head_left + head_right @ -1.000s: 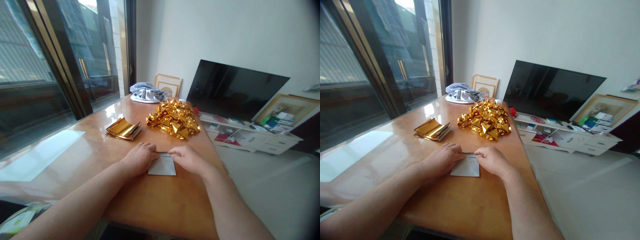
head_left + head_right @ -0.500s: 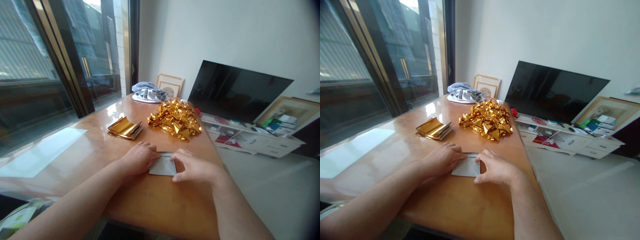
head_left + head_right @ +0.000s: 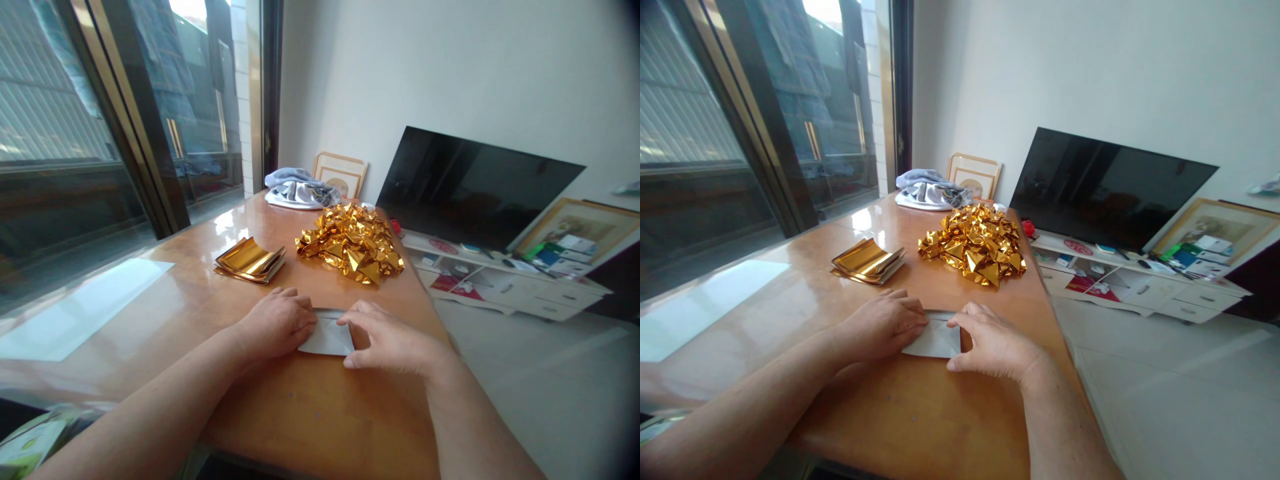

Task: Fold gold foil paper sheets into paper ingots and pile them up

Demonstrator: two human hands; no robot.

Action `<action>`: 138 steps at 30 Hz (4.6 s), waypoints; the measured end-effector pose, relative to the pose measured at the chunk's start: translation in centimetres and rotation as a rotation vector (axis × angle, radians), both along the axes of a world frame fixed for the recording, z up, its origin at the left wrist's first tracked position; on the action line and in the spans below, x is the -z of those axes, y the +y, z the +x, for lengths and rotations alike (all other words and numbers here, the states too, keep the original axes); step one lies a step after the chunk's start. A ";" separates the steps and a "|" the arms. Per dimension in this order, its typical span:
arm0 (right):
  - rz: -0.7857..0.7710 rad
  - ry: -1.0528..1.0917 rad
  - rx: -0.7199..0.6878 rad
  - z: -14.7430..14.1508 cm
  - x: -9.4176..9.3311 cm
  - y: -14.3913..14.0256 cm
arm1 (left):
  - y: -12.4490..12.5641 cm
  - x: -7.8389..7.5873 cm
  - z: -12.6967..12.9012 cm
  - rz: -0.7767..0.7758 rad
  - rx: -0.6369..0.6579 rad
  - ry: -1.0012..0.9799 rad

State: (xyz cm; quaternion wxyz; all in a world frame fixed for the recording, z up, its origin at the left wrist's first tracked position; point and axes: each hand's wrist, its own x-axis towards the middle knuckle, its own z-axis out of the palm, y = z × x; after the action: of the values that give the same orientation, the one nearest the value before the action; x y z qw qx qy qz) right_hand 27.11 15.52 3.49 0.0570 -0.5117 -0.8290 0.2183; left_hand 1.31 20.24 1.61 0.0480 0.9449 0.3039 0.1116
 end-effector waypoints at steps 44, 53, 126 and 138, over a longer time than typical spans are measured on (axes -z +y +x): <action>-0.338 0.563 0.200 -0.2 1.9 2.1 | 0.3 0.0 0.3 -0.112 -0.184 -0.117; -0.348 0.456 0.191 0.0 1.7 2.1 | -0.1 -0.2 -0.1 -0.111 -0.119 -0.114; 0.118 -0.288 0.194 -5.7 0.8 -2.9 | 0.1 1.5 1.3 -0.019 -0.311 -0.104; 0.116 -0.287 0.203 -5.7 1.1 -3.1 | 0.0 1.6 1.3 -0.046 -0.413 -0.112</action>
State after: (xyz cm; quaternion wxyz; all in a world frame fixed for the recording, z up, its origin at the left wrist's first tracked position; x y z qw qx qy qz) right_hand 21.42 12.44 2.34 -0.0105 -0.6145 -0.7839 0.0879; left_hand 2.58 20.29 -0.03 0.0626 0.8535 0.4906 0.1643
